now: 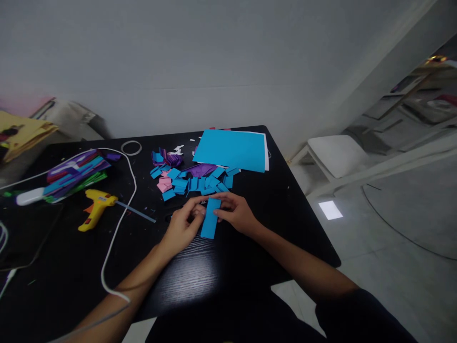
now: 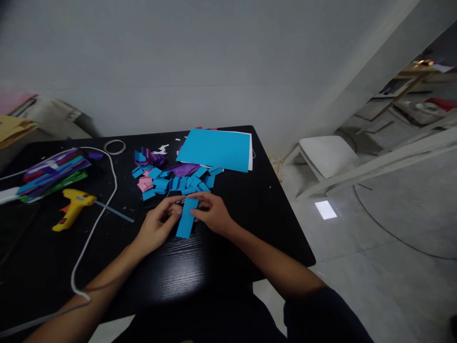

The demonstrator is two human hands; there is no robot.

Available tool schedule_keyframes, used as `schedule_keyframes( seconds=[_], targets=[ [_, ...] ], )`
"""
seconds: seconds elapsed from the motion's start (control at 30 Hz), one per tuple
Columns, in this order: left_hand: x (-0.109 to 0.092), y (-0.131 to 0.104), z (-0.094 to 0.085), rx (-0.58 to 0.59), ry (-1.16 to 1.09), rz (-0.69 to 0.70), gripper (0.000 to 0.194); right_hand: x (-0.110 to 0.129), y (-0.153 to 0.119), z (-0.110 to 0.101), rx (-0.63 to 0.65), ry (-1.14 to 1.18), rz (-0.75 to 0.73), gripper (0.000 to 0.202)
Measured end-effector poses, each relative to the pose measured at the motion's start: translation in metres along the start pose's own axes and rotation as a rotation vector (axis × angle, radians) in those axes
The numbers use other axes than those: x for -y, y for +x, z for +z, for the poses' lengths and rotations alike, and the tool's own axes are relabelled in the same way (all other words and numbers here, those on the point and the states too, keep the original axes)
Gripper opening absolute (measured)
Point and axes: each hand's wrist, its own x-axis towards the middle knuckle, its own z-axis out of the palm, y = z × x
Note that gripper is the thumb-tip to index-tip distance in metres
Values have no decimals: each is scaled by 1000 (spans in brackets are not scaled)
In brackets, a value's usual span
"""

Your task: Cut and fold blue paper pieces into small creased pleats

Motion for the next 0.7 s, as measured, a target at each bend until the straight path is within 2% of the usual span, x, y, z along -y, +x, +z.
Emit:
schedule_keyframes(
  seconds=[0.27, 0.47, 0.7],
  targets=[
    [0, 1, 2, 7, 34, 20, 35, -2, 7, -1, -5, 49, -13, 31],
    [13, 7, 7, 17, 49, 56, 35, -5, 18, -9, 12, 46, 6, 32],
    [16, 12, 9, -22, 74, 99, 36, -6, 26, -12, 100, 51, -40, 35]
  ],
)
